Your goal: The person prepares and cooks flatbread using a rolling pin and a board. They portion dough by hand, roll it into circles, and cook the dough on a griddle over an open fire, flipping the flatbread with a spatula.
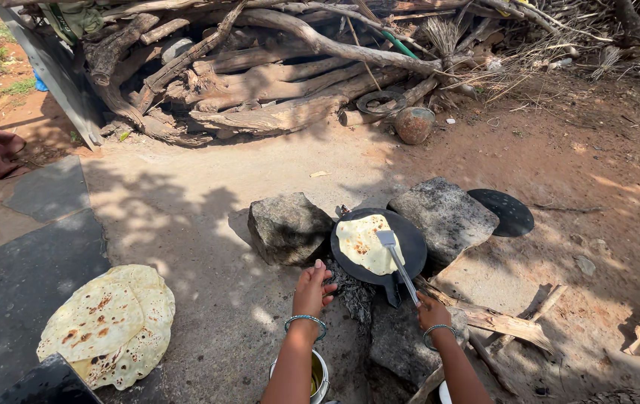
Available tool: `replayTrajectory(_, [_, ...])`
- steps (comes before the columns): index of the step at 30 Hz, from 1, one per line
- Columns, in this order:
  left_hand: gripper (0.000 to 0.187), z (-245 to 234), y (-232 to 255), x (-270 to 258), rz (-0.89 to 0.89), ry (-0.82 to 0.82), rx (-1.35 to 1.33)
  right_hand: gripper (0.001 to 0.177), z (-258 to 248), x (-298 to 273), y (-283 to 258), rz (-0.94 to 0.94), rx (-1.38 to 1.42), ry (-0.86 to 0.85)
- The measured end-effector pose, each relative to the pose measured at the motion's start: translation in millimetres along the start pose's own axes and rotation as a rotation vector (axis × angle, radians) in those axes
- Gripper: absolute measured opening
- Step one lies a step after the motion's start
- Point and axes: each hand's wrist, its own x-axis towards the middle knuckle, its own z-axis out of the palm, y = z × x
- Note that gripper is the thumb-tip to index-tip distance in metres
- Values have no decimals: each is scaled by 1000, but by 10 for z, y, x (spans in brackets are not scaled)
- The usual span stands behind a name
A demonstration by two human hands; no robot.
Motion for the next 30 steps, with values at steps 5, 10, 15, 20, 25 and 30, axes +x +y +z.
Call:
replayTrajectory(5, [54, 11, -10, -86, 17, 89, 437, 43, 21, -349, 263, -44, 138, 52])
replayTrajectory(10, [56, 165, 16, -56, 28, 68, 346, 42, 103, -493, 300, 146, -90, -6])
replayTrajectory(15, [56, 322, 33, -69, 56, 42, 325, 41, 65, -333, 197, 36, -247, 57])
replayTrajectory(20, [61, 279, 64, -116, 82, 67, 439, 40, 163, 32, -182, -110, -204, 98])
replayTrajectory(25, [65, 212, 85, -136, 100, 53, 533, 38, 468, 173, -558, -154, -147, -59])
replayTrajectory(30, [68, 185, 81, -179, 122, 57, 561, 37, 519, 247, -632, 6, 89, -101])
